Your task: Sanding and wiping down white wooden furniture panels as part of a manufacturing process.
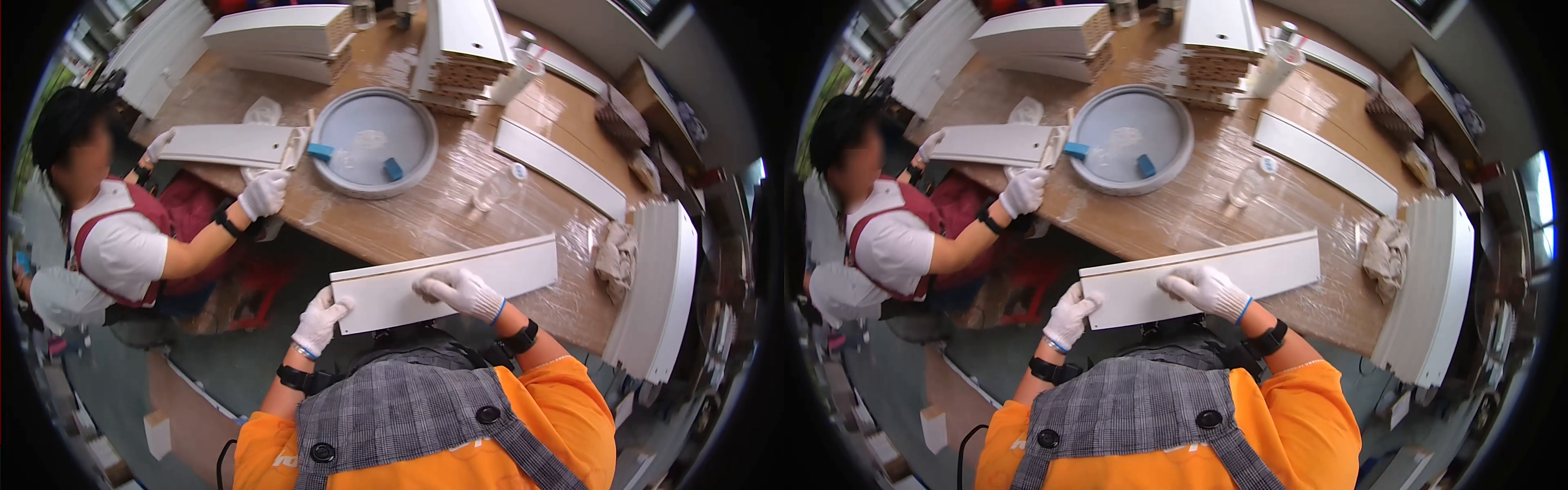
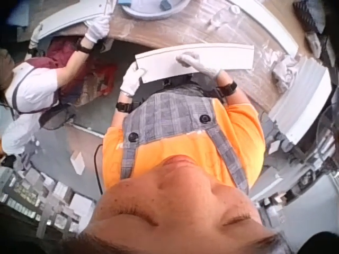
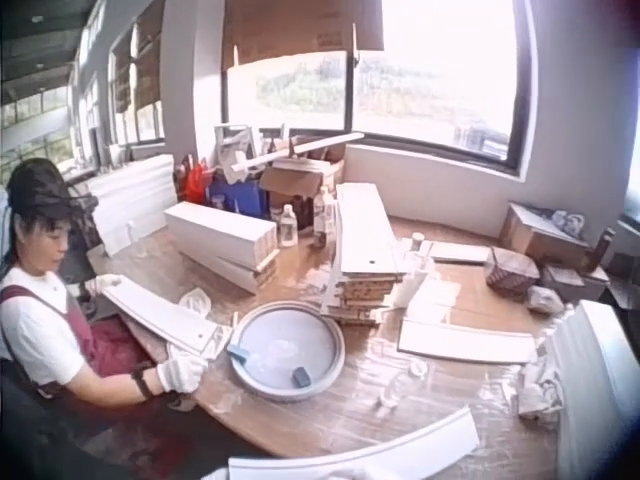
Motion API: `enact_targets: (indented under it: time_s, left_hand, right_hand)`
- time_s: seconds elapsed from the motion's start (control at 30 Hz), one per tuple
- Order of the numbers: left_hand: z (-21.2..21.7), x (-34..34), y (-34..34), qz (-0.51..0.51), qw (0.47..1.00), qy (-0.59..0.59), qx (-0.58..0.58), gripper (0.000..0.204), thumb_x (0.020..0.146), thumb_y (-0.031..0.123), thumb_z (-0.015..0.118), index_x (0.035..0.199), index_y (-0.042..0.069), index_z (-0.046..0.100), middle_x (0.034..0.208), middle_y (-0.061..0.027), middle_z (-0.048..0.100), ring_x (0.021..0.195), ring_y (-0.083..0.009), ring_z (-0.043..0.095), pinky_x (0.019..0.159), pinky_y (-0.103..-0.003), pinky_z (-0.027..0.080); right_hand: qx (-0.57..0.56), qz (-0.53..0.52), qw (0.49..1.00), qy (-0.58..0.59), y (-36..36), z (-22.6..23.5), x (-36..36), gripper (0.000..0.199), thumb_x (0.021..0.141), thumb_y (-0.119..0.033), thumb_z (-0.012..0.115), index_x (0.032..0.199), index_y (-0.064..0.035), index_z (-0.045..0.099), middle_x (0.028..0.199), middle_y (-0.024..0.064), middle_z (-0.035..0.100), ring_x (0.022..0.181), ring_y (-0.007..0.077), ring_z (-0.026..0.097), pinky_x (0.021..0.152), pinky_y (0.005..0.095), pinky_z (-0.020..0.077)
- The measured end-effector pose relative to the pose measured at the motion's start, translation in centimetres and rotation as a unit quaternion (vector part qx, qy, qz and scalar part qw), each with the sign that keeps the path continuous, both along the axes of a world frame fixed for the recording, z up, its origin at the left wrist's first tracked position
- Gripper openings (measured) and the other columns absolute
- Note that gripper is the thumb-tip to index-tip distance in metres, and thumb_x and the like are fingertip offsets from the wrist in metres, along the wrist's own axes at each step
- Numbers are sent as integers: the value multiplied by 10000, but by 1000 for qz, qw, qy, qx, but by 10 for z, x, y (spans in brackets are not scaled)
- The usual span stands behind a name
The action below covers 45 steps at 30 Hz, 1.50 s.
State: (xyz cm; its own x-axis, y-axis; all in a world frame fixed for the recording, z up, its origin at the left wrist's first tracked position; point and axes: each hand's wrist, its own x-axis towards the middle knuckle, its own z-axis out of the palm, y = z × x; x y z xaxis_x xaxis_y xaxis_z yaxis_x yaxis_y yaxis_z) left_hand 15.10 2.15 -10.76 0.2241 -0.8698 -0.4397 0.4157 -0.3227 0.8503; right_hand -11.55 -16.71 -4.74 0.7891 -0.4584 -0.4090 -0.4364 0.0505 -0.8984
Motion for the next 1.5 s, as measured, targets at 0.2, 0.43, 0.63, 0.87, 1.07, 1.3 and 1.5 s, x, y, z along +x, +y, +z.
enact_targets:
  time_s: [0.2, 0.43, 0.63, 0.87, 1.07, 1.3, 1.5]
  left_hand:
    - [33, 18, -23, -110, 970, -169, -133, 244, 852, -62, 705, 1056, 66, 670, 1049, -44, 703, 978, -150, 655, 1025, -352, 471]
    - [59, 26, -60, -138, 797, -436, -394, 152, 908, 59, 656, 1027, 136, 709, 1369, -87, 565, 1303, -289, 527, 1125, -449, 395]
    - [110, -9, -85, -240, 725, -631, -137, 383, 958, 130, 643, 1334, 77, 593, 1213, -92, 675, 1101, -269, 664, 953, -393, 554]
    - [176, -154, -135, -227, 923, 273, -151, 443, 1018, 252, 548, 1369, 4, 439, 1273, -188, 600, 1141, -343, 651, 947, -487, 584]
    - [192, -269, -205, -275, 915, 271, -119, 452, 1031, 282, 490, 1338, -45, 435, 1266, -219, 604, 1102, -362, 671, 853, -489, 636]
    - [189, -480, -283, -359, 903, 218, -95, 351, 1011, 283, 543, 1254, 31, 514, 1182, -142, 647, 1076, -311, 675, 892, -512, 595]
    - [206, -644, -328, -519, 837, 141, -101, 430, 1015, 359, 568, 1240, 0, 495, 1130, -172, 634, 973, -260, 686, 814, -408, 611]
  right_hand:
    - [373, -251, 870, -204, 71, -13, -104, 549, 1027, -341, 562, 1430, 11, 438, 1273, 165, 619, 1111, 244, 638, 940, 389, 554]
    - [420, -616, 551, -375, 106, -30, -78, 442, 1027, -283, 560, 1361, -23, 435, 1334, 164, 554, 1217, 322, 582, 996, 492, 535]
    - [307, -567, 582, -495, 128, 37, -98, 447, 1011, -273, 590, 1357, -25, 453, 1364, 151, 535, 1270, 288, 546, 1107, 450, 457]
    - [99, -519, 718, -454, 123, 104, -140, 424, 1000, -189, 595, 1369, -16, 479, 1295, 107, 584, 1176, 223, 597, 1019, 376, 488]
    - [-269, -495, 811, -158, 172, 105, -307, 335, 927, -117, 634, 1254, -47, 635, 1173, 91, 675, 1083, 246, 654, 942, 331, 519]
    - [-90, -725, 516, -448, 244, 81, -502, 542, 1009, -399, 573, 1399, -34, 479, 1307, 117, 610, 1157, 245, 628, 965, 377, 525]
    - [-83, -763, 487, -417, 255, 79, -595, 555, 997, -346, 601, 1361, 46, 455, 1269, 160, 605, 1119, 287, 637, 958, 430, 538]
